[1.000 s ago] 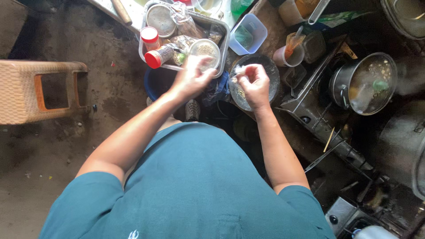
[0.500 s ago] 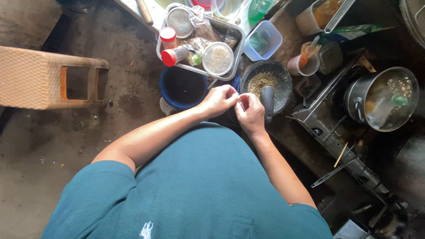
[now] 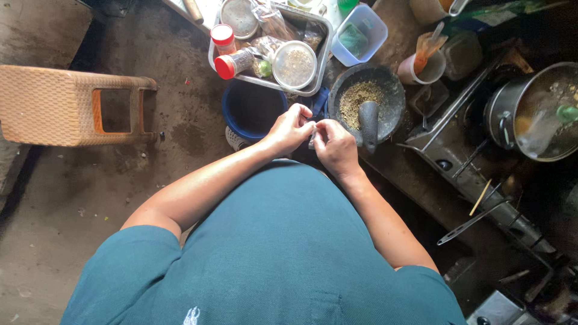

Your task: The person uses a stone mortar and pestle to grind spices, adds ingredients from various containers, and then pours the ground mixture into a small plastic bag.

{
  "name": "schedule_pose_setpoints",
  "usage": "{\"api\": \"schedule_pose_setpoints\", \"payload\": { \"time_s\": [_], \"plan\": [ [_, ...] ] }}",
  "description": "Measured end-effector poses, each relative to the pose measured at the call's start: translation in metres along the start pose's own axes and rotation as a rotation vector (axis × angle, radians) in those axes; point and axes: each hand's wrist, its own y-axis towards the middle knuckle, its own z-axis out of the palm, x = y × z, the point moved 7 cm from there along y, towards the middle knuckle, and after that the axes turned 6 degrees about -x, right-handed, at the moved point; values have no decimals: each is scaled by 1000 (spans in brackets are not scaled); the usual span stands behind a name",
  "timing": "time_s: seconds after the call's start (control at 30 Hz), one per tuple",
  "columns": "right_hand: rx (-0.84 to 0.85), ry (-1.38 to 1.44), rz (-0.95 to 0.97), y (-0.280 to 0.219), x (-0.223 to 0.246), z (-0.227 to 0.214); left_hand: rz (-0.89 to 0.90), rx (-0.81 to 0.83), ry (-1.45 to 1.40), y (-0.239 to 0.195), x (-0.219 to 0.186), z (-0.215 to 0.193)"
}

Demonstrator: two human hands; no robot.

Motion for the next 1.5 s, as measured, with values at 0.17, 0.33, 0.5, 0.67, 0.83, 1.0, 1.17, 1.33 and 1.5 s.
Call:
{"api": "schedule_pose_setpoints", "payload": {
  "time_s": [0.17,0.33,0.5,0.67,0.83,1.0,1.17,1.33,1.5],
  "plan": [
    [-1,7,-2,-1,-4,2,239,-16,194,-11,-21,2],
    [-15,2,-7,-4,-8,-3,330,-44,213,-22,-46,0],
    [-101,138,45,-11,-15,-11,519,-152,412,-26,-59,2],
    [-87,398,46,-18,-23,-14,48,50,231,-5,-10,13],
    [-100,993,365,-23,-43,-2,-42,160,-139,0,4,26],
    [80,958,731,-45,-68,12,180,18,-161,0,-23,22],
    [-129,1029,819,-53,-93,1,581,-97,285,-16,-67,21],
    [-236,1082,989,-60,-101,-15,502,34,453,-8,-65,42],
    [-471,911,716,-54,-145,-40,540,193,520,19,-59,75]
  ]
}}
